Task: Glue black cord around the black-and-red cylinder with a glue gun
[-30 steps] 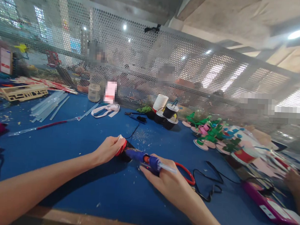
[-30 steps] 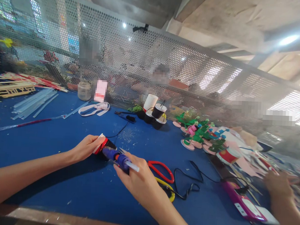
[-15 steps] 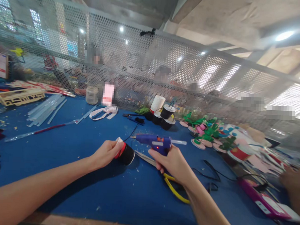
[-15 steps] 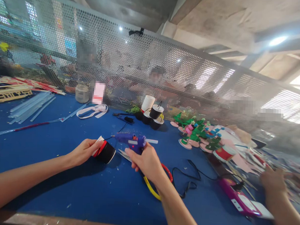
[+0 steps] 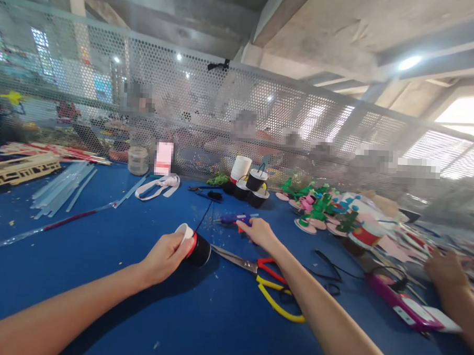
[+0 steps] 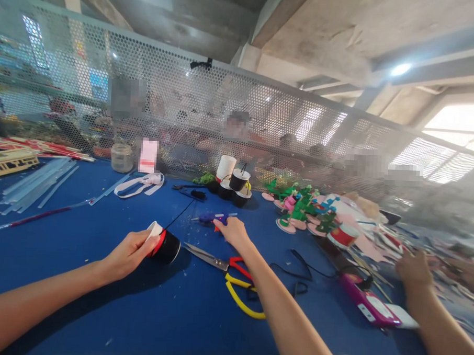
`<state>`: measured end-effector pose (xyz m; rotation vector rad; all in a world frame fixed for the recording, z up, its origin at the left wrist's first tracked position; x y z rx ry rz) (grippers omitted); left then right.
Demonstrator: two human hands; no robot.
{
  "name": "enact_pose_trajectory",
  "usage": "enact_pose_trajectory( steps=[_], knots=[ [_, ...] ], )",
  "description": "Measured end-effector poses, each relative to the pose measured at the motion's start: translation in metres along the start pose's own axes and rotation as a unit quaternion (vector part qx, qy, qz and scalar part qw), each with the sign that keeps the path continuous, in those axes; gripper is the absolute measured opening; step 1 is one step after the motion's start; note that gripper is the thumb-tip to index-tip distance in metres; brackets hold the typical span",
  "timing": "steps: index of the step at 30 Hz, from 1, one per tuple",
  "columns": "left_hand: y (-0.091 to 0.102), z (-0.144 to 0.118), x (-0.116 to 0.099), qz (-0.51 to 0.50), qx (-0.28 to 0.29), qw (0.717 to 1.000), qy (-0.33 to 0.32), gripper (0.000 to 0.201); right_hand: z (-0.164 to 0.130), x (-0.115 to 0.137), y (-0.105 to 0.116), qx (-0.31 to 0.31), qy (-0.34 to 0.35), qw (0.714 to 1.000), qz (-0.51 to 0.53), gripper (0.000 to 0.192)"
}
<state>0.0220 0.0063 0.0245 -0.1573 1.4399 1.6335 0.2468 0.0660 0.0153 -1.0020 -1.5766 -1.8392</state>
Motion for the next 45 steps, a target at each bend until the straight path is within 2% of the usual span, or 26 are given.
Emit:
enact_pose_trajectory(
  steps=[2,4,8,10,12,14,16,18,22,27,32,45],
  knots=[
    [0.0,0.0,-0.001,0.007,-0.005,1.0,-0.014,0.035,-0.006,0.013,-0.002,-0.012,0.036,0.999,-0.012,0.027],
    [-0.001,0.0,-0.002,0.009,-0.006,1.0,-0.021,0.036,-0.016,0.03,-0.011,0.005,0.074,0.997,-0.006,0.029],
    [-0.004,-0.001,-0.007,0.021,0.001,0.999,-0.041,0.035,-0.042,0.06,-0.048,0.109,0.109,0.987,0.04,0.041],
    [-0.004,-0.001,-0.01,0.026,0.0,0.998,-0.059,0.035,-0.053,0.069,-0.067,0.185,0.097,0.968,0.141,0.043],
    [-0.004,-0.002,-0.013,0.026,0.004,0.997,-0.071,0.035,-0.059,0.074,-0.078,0.217,0.073,0.933,0.278,0.035],
    [-0.005,-0.002,-0.013,0.014,0.014,0.998,-0.063,0.036,-0.06,0.074,-0.079,0.204,0.056,0.906,0.366,0.026],
    [-0.008,-0.001,-0.01,-0.02,0.033,0.999,-0.025,0.037,-0.059,0.072,-0.075,0.177,0.063,0.899,0.397,0.022],
    [-0.011,0.0,-0.003,-0.07,0.052,0.995,0.039,0.04,-0.057,0.069,-0.069,0.151,0.076,0.898,0.406,0.02],
    [-0.012,0.002,0.005,-0.143,0.053,0.977,0.148,0.043,-0.056,0.066,-0.057,0.107,0.113,0.904,0.399,0.02],
    [-0.01,0.002,0.005,-0.168,0.046,0.965,0.195,0.042,-0.059,0.069,-0.049,0.074,0.156,0.924,0.341,0.022],
    [-0.012,-0.001,-0.002,-0.17,0.06,0.967,0.18,0.041,-0.058,0.067,-0.049,0.052,0.156,0.949,0.268,0.024],
    [-0.006,-0.008,-0.015,-0.156,0.035,0.983,0.092,0.042,-0.062,0.067,-0.061,0.103,0.154,0.962,0.203,0.025]
  ],
)
Point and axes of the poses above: each hand's wrist, its own z-axis towards the middle knuckle, its own y-axis out of the back of the hand, x = y × z, the point moved 6 cm from there along z, towards the middle knuckle, and after that the axes turned 9 degrees about z, right-handed, at the moved point
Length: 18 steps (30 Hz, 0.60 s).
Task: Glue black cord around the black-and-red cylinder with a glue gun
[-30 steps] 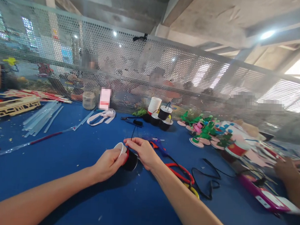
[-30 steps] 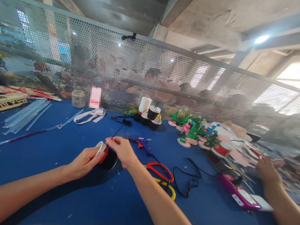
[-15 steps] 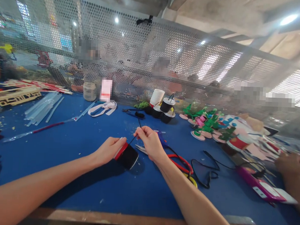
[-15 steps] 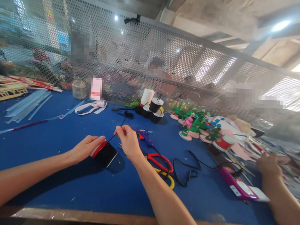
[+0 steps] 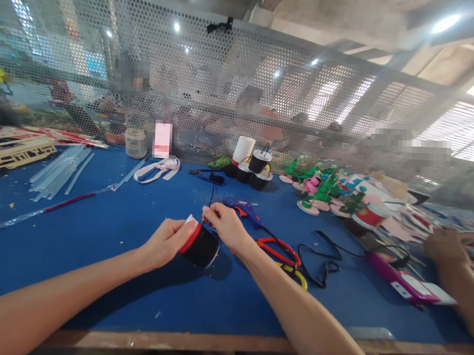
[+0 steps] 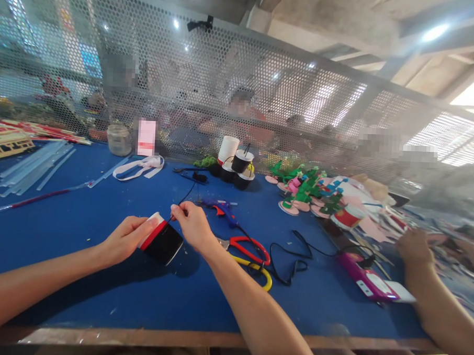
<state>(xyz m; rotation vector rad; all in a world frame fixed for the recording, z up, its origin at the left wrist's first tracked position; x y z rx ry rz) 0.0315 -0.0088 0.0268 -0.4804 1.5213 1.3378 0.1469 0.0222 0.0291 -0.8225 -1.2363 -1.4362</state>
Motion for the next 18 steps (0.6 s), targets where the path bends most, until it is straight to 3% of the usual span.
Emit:
enact_pose_trajectory(
  steps=[11,18],
  knots=[
    [0.002,-0.005,-0.01,0.06,0.012,0.992,-0.113,0.04,-0.006,0.005,-0.009,0.024,-0.016,0.999,-0.034,0.026],
    [0.003,-0.007,-0.012,0.115,-0.013,0.979,-0.168,0.037,-0.007,0.001,-0.013,0.049,-0.024,0.998,-0.039,0.026]
  ],
)
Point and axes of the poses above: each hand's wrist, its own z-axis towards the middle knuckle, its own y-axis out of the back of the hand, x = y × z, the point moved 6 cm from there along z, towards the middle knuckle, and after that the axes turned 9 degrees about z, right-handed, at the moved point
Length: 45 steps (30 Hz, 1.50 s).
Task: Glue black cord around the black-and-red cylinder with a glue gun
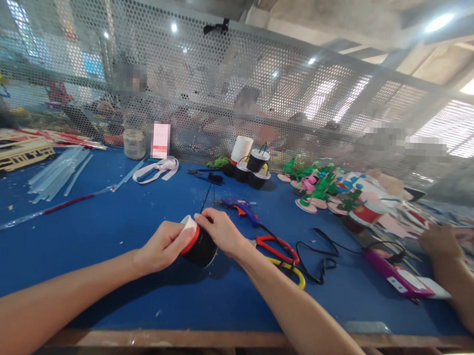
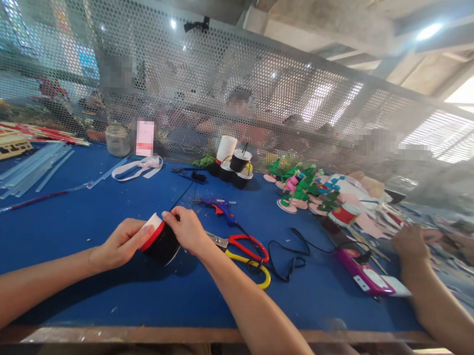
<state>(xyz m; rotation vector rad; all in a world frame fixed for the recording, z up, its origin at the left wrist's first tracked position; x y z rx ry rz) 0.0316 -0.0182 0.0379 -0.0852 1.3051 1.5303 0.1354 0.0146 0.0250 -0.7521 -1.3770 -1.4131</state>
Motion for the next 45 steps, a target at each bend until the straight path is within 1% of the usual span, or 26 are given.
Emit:
enact_pose_trajectory(
  steps=[4,6,7,9,11,12,13,15,16,18,20,22,24,26,29,30,32,34,35,37,39,40,42,45],
  knots=[
    [0.0,0.001,-0.003,0.039,0.005,0.999,-0.035,0.036,0.0,0.0,0.001,0.003,-0.012,1.0,0.016,0.028],
    [0.001,0.001,-0.005,0.056,0.004,0.997,-0.054,0.035,-0.001,0.001,0.004,0.008,-0.028,0.997,0.068,0.033],
    [0.003,0.002,-0.005,0.057,-0.001,0.996,-0.062,0.034,-0.001,0.002,0.005,0.026,-0.037,0.993,0.108,0.037],
    [0.007,0.003,-0.004,0.048,-0.016,0.997,-0.059,0.031,-0.002,0.003,0.004,0.101,-0.062,0.976,0.183,0.045],
    [0.009,0.005,0.001,0.03,-0.021,0.999,-0.037,0.03,-0.005,0.002,0.004,0.17,-0.086,0.959,0.211,0.043],
    [0.009,0.005,0.003,0.017,-0.016,0.999,-0.023,0.03,-0.005,0.001,0.006,0.184,-0.093,0.957,0.204,0.04],
    [0.008,0.006,0.007,-0.001,-0.006,1.0,-0.007,0.03,-0.005,0.0,0.009,0.185,-0.094,0.96,0.187,0.039],
    [0.004,0.008,0.015,-0.063,0.018,0.997,0.041,0.032,-0.002,0.001,0.014,0.168,-0.068,0.975,0.132,0.039],
    [0.001,0.009,0.02,-0.106,0.028,0.991,0.078,0.034,-0.001,0.002,0.016,0.159,-0.045,0.981,0.098,0.039],
    [-0.005,0.008,0.032,-0.209,0.04,0.963,0.166,0.039,0.0,0.008,0.014,0.151,0.008,0.988,0.03,0.039],
    [-0.011,0.007,0.04,-0.299,0.041,0.921,0.247,0.042,-0.002,0.013,0.009,0.154,0.052,0.987,-0.013,0.041],
    [-0.015,0.005,0.043,-0.351,0.04,0.888,0.293,0.042,-0.004,0.015,0.004,0.17,0.072,0.982,-0.025,0.044],
    [-0.016,0.005,0.042,-0.367,0.035,0.878,0.305,0.04,-0.005,0.016,0.0,0.177,0.077,0.981,-0.032,0.048],
    [-0.014,0.005,0.041,-0.359,0.028,0.885,0.294,0.037,-0.004,0.016,-0.001,0.177,0.077,0.98,-0.042,0.049],
    [-0.012,0.006,0.041,-0.324,0.015,0.904,0.277,0.036,-0.001,0.021,-0.003,0.172,0.092,0.979,-0.064,0.037],
    [-0.011,0.006,0.042,-0.31,0.01,0.91,0.276,0.037,0.0,0.023,-0.003,0.167,0.097,0.978,-0.077,0.032],
    [-0.01,0.006,0.044,-0.281,0.006,0.918,0.28,0.037,0.006,0.023,0.003,0.14,0.08,0.978,-0.132,0.029],
    [-0.011,0.005,0.044,-0.257,0.017,0.925,0.279,0.038,0.012,0.019,0.018,0.094,0.037,0.976,-0.195,0.031],
    [-0.011,0.004,0.044,-0.246,0.024,0.929,0.277,0.038,0.016,0.016,0.03,0.064,0.012,0.973,-0.223,0.031],
    [-0.011,0.004,0.042,-0.226,0.037,0.936,0.267,0.038,0.021,0.007,0.059,-0.003,-0.028,0.964,-0.265,0.029],
    [-0.012,0.003,0.041,-0.207,0.045,0.942,0.26,0.039,0.024,-0.007,0.088,-0.066,-0.075,0.946,-0.307,0.027],
    [-0.012,0.003,0.04,-0.197,0.048,0.945,0.256,0.039,0.024,-0.016,0.1,-0.082,-0.101,0.937,-0.324,0.023],
    [-0.012,0.003,0.039,-0.174,0.052,0.952,0.245,0.038,0.023,-0.036,0.112,-0.078,-0.151,0.925,-0.341,0.018],
    [-0.011,0.005,0.037,-0.128,0.048,0.966,0.218,0.037,0.023,-0.06,0.112,-0.062,-0.201,0.917,-0.338,0.025]
  ],
)
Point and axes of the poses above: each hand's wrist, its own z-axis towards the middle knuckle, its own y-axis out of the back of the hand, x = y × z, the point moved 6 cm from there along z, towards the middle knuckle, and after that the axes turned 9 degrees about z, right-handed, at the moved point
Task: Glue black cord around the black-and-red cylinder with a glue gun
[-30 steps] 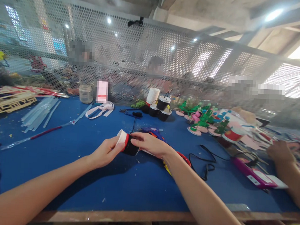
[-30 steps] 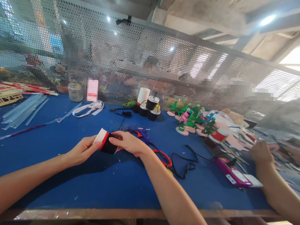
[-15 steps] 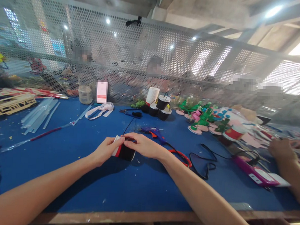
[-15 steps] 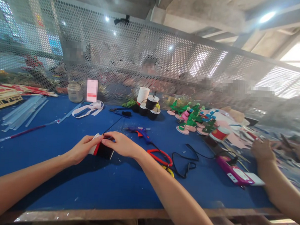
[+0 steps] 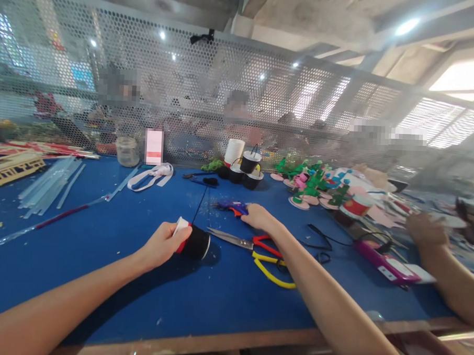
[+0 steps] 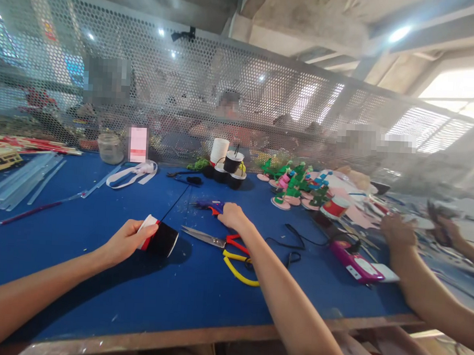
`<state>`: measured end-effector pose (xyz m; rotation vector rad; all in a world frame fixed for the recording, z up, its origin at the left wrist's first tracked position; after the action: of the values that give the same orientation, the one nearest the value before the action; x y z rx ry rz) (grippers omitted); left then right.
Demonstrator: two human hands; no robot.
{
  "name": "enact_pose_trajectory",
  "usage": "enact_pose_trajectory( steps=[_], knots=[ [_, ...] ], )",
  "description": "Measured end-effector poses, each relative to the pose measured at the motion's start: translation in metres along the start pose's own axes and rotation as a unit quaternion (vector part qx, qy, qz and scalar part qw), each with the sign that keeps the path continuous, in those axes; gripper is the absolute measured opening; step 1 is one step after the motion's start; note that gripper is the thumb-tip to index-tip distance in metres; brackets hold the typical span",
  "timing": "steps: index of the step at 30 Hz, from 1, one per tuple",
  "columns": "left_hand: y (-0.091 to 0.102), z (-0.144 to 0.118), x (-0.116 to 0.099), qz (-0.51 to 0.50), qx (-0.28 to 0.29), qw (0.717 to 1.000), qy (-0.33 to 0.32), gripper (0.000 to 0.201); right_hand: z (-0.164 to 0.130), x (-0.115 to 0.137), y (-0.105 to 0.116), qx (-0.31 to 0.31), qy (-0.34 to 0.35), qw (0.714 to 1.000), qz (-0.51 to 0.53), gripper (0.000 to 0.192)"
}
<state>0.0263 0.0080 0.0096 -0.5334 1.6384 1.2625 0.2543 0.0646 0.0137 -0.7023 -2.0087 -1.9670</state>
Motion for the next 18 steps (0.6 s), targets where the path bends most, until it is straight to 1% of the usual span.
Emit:
enact_pose_trajectory(
  steps=[2,4,7,9,10,12,13,15,16,18],
  knots=[
    [0.001,0.0,-0.001,0.018,-0.007,1.0,-0.014,0.037,0.002,-0.003,-0.007,-0.006,-0.013,1.0,0.012,0.027],
    [0.001,-0.001,-0.002,0.025,-0.007,0.999,-0.019,0.038,0.001,-0.002,-0.008,-0.026,-0.016,0.999,0.038,0.029],
    [0.003,-0.001,0.0,0.036,-0.013,0.999,-0.014,0.037,-0.008,0.005,0.004,-0.059,0.0,0.993,0.099,0.036],
    [0.005,-0.001,-0.001,0.046,-0.025,0.999,-0.01,0.036,-0.021,0.012,0.015,-0.063,0.026,0.987,0.146,0.036],
    [0.006,0.0,-0.001,0.05,-0.032,0.998,-0.01,0.035,-0.029,0.017,0.019,-0.055,0.043,0.983,0.171,0.033],
    [0.009,0.001,-0.002,0.058,-0.047,0.997,-0.005,0.034,-0.045,0.027,0.022,-0.017,0.08,0.972,0.222,0.022],
    [0.01,0.002,-0.002,0.063,-0.055,0.997,0.0,0.034,-0.054,0.032,0.021,0.009,0.1,0.955,0.278,0.021],
    [0.012,0.004,-0.003,0.069,-0.069,0.995,0.011,0.034,-0.069,0.04,0.016,0.028,0.121,0.932,0.341,0.022],
    [0.013,0.005,-0.003,0.07,-0.074,0.995,0.015,0.034,-0.075,0.043,0.013,0.031,0.129,0.925,0.356,0.022],
    [0.013,0.006,-0.003,0.069,-0.077,0.994,0.018,0.033,-0.086,0.049,0.003,0.04,0.139,0.923,0.356,0.021]
  ],
)
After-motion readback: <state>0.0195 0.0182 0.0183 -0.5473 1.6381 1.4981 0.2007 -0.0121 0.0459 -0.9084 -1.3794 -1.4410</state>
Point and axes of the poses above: each hand's wrist, its own z-axis towards the middle knuckle, its own y-axis out of the back of the hand, x = y × z, the point moved 6 cm from there along z, towards the middle knuckle, and after that the axes turned 9 degrees about z, right-handed, at the moved point
